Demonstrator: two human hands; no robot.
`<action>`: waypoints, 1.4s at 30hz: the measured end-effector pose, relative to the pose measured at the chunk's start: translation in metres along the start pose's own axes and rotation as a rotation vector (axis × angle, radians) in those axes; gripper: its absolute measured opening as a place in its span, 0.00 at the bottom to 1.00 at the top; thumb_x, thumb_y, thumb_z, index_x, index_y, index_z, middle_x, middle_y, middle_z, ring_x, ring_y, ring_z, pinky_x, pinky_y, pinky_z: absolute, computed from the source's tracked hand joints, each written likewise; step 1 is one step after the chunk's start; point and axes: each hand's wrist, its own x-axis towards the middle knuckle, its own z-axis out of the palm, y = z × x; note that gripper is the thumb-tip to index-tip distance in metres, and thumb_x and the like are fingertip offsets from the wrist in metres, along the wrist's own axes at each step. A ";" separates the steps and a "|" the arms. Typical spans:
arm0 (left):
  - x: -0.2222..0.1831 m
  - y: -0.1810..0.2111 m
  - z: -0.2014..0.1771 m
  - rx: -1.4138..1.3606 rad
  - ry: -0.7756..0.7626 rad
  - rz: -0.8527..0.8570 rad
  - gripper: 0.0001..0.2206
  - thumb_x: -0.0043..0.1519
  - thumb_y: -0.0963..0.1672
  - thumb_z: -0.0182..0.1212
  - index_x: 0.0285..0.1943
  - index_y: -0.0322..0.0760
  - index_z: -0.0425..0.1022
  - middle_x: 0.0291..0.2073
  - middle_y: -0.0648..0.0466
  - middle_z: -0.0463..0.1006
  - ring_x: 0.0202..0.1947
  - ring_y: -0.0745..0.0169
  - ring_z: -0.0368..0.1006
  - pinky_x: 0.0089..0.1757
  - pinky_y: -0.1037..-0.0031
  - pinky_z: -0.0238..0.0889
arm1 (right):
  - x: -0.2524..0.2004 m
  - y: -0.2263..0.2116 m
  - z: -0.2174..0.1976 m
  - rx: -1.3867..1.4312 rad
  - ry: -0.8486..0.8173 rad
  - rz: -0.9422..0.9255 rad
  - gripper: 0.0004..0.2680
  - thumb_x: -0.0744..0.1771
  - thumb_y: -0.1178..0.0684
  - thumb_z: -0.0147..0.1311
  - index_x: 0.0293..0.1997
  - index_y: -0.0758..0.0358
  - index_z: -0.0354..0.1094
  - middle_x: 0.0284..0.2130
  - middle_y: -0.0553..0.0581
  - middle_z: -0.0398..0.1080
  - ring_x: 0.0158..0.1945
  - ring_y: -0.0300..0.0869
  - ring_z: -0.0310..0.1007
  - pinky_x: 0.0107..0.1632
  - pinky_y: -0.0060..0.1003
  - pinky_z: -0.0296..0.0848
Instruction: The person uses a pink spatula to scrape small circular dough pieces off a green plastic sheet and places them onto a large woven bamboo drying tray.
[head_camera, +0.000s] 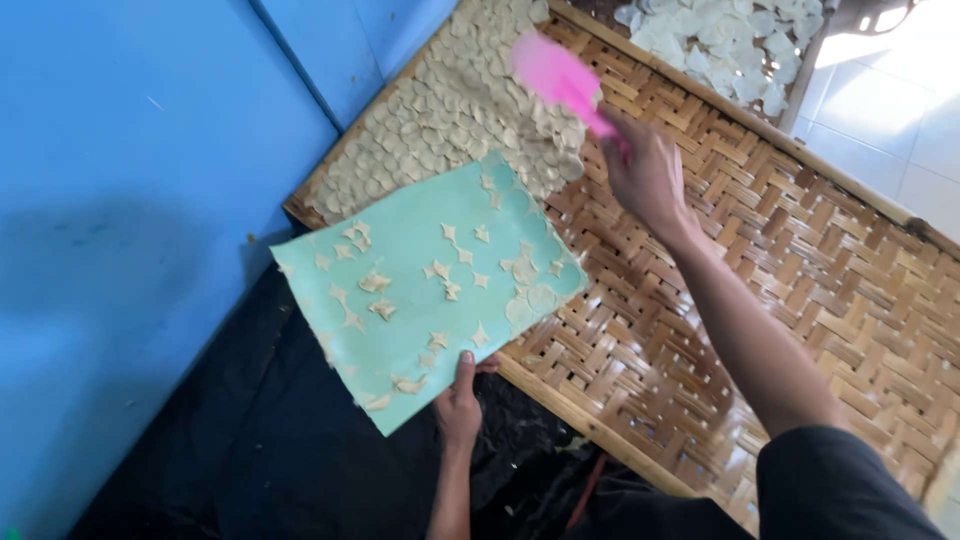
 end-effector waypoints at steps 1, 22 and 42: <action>-0.003 0.005 0.002 -0.006 -0.002 -0.011 0.15 0.71 0.42 0.49 0.45 0.20 0.76 0.35 0.45 0.83 0.34 0.58 0.79 0.39 0.70 0.74 | -0.029 -0.008 -0.010 -0.009 -0.006 0.007 0.13 0.71 0.57 0.48 0.65 0.59 0.68 0.35 0.59 0.77 0.15 0.36 0.58 0.19 0.35 0.63; -0.003 0.028 0.011 0.043 0.017 0.034 0.14 0.71 0.42 0.49 0.47 0.20 0.75 0.35 0.44 0.83 0.35 0.58 0.80 0.41 0.69 0.75 | -0.213 -0.058 -0.081 -0.364 -0.316 0.253 0.13 0.69 0.46 0.53 0.59 0.44 0.75 0.27 0.56 0.75 0.26 0.49 0.76 0.35 0.46 0.74; -0.003 0.036 0.012 0.062 -0.011 0.046 0.14 0.72 0.42 0.49 0.49 0.21 0.76 0.36 0.44 0.83 0.36 0.58 0.81 0.41 0.69 0.76 | -0.227 -0.072 -0.073 -0.544 -0.350 0.168 0.14 0.70 0.45 0.49 0.62 0.45 0.72 0.30 0.53 0.75 0.20 0.43 0.72 0.23 0.40 0.71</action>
